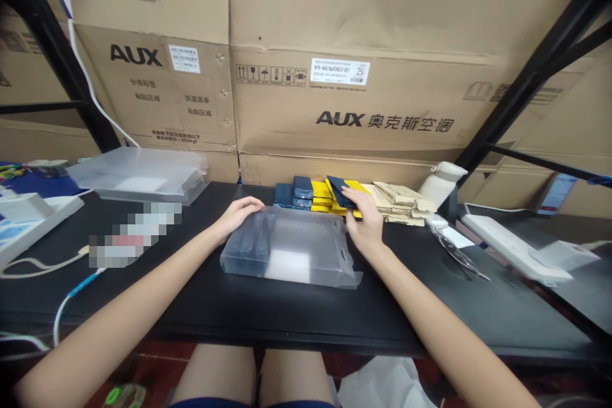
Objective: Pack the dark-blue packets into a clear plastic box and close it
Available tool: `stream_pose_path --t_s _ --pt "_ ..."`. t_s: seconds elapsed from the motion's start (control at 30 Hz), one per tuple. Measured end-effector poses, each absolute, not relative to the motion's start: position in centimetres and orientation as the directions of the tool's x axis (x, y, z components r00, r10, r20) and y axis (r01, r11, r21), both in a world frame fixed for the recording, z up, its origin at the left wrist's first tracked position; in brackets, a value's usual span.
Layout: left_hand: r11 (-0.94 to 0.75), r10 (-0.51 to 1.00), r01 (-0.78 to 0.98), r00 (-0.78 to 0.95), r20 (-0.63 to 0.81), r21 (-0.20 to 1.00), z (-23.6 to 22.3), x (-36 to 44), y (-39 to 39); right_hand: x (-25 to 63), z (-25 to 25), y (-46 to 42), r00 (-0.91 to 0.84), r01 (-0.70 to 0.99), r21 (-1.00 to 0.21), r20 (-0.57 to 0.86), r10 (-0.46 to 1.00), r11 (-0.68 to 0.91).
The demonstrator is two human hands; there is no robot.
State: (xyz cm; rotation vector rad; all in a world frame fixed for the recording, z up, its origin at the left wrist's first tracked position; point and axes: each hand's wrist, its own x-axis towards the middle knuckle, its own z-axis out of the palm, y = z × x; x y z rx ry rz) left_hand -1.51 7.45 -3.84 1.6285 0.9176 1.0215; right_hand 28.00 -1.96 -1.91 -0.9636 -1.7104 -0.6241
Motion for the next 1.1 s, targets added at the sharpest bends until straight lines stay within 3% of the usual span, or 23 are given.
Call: stream_pose_path --t_s 0.23,0.47,0.67,1.1 --pt "-0.25 0.91 0.104 0.365 0.197 0.963 -3.8 -1.6 7.4 28.0 -1.6 -2.4 -0.118 0.882 0.002 0.969 0.216 0.472" --pt "-0.245 0.911 0.089 0.363 0.197 0.966 -3.8 -1.5 7.5 28.6 -1.6 -2.2 -0.03 0.883 -0.124 0.948 0.318 0.453" --pt "-0.24 0.914 0.107 0.359 0.188 0.965 -3.7 -1.5 7.4 27.6 -1.2 -2.8 -0.037 0.938 -0.075 0.948 0.315 0.338" --pt "-0.247 0.914 0.106 0.356 0.195 0.963 -3.6 -1.6 7.3 28.3 -2.0 -2.6 0.119 0.892 -0.274 0.91 0.396 0.36"
